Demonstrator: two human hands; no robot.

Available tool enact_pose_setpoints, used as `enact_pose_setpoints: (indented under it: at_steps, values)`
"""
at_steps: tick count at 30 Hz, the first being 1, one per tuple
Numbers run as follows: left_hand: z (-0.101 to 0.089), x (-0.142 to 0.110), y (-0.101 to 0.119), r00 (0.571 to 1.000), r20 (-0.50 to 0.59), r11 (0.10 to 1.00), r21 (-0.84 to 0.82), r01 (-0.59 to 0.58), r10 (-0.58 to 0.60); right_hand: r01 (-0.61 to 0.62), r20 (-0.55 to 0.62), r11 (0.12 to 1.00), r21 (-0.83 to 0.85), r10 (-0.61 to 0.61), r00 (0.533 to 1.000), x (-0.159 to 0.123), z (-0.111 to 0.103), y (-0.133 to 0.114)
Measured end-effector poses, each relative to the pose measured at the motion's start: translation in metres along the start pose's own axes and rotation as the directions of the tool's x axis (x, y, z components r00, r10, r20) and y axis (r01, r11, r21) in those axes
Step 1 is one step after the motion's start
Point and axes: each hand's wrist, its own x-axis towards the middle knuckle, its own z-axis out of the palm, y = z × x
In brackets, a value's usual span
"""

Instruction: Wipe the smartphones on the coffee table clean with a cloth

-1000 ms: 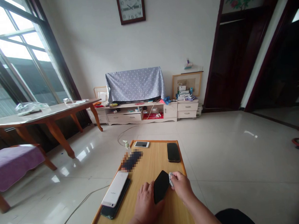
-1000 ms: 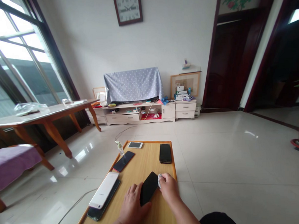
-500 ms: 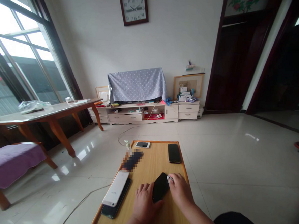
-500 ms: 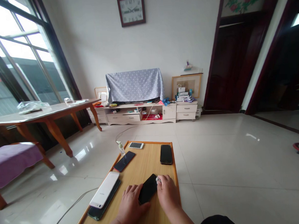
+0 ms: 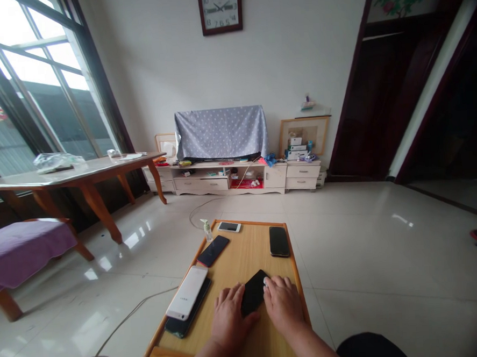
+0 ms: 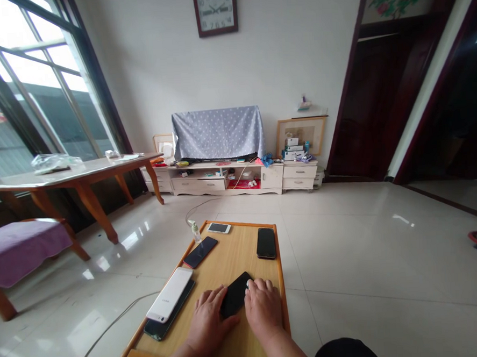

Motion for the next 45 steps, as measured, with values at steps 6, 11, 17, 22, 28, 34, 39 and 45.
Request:
enact_pose_setpoints:
  at_steps: [6,11,17,22,28,34,39,45]
  values:
    - [0.003,-0.01,-0.013,0.995,-0.096,0.999,0.033,0.013,-0.01,0.031,0.008,0.999,0.019,-0.031,0.999,-0.007,0.004,0.002]
    - [0.011,-0.014,-0.03,0.986,-0.167,1.0,0.009,-0.015,0.016,0.083,0.085,0.995,0.057,-0.088,0.993,-0.013,0.005,-0.005]
    - [0.009,-0.014,-0.033,0.986,-0.162,0.999,-0.025,-0.046,0.042,0.175,0.218,0.969,0.175,-0.211,0.953,-0.031,-0.013,-0.04]
    - [0.004,-0.014,-0.033,0.99,-0.134,0.999,-0.022,-0.045,0.042,0.217,0.288,0.951,0.22,-0.276,0.917,-0.036,-0.026,-0.048]
    - [0.0,-0.014,-0.031,0.994,-0.112,1.0,-0.027,0.011,-0.014,-0.036,0.295,0.999,0.014,0.031,0.955,-0.011,-0.022,-0.033]
    - [-0.004,-0.016,-0.036,0.996,-0.086,0.999,-0.036,-0.008,0.005,0.172,0.346,0.969,0.178,-0.225,0.911,-0.036,-0.021,-0.063]
    - [-0.004,-0.017,-0.037,0.995,-0.102,0.999,-0.038,-0.006,0.002,0.018,0.301,0.999,0.045,-0.031,0.953,-0.02,-0.017,-0.05]
    - [-0.004,-0.018,-0.038,0.994,-0.108,0.999,-0.046,0.002,-0.007,-0.007,0.323,1.0,0.012,0.002,0.946,-0.02,-0.013,-0.056]
